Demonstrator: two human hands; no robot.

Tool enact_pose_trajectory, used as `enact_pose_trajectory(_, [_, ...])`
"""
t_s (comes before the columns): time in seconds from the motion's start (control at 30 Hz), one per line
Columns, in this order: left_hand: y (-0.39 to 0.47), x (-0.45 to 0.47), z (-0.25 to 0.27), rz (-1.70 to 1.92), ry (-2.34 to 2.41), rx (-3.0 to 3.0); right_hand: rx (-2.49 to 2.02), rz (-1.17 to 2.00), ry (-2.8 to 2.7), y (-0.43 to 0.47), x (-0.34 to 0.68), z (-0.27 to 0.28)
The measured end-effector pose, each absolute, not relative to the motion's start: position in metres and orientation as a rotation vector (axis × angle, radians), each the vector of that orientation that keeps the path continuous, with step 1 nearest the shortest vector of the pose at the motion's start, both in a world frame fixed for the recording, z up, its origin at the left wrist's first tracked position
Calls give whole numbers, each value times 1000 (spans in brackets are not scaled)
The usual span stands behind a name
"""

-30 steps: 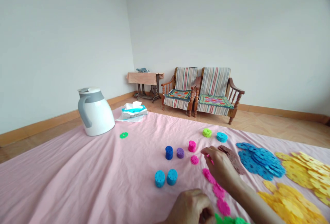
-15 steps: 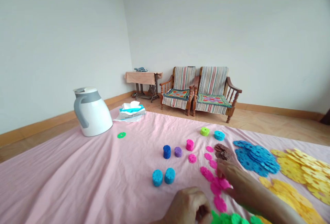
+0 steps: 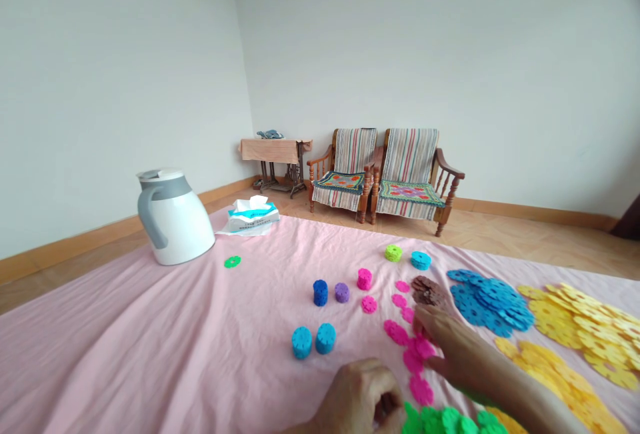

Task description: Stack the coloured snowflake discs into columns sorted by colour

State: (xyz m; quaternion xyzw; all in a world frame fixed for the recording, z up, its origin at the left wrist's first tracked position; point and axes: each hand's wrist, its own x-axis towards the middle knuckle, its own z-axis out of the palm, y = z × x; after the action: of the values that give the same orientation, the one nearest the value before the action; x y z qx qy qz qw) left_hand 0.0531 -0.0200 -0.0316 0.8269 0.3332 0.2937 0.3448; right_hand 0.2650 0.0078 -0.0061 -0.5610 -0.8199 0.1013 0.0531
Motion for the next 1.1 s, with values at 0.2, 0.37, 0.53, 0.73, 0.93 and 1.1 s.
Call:
enact_pose_trajectory(0.2, [-20,52,-32,768,851,2156,-1703,303,-2493,7,265,-3])
enact_pose_trajectory(0.37, [-20,52,-32,800,839,2156,-1696,292,-2480,2,259,3])
enact_pose_trajectory(0.53, [-19,52,-33,824,829,2160,-1715,255,-2384,7,257,5])
enact_pose_trajectory(0.73, [-19,52,-36,810,849,2133,-1589,263,-2138,30,237,1])
enact_pose_trajectory(0.93, [-18,52,-36,790,850,2140,-1545,295,-2071,51,208,-17])
enact_pose_trajectory(1.1, [-17,51,-36,798,827,2142,-1539,298,-2050,59,196,-25])
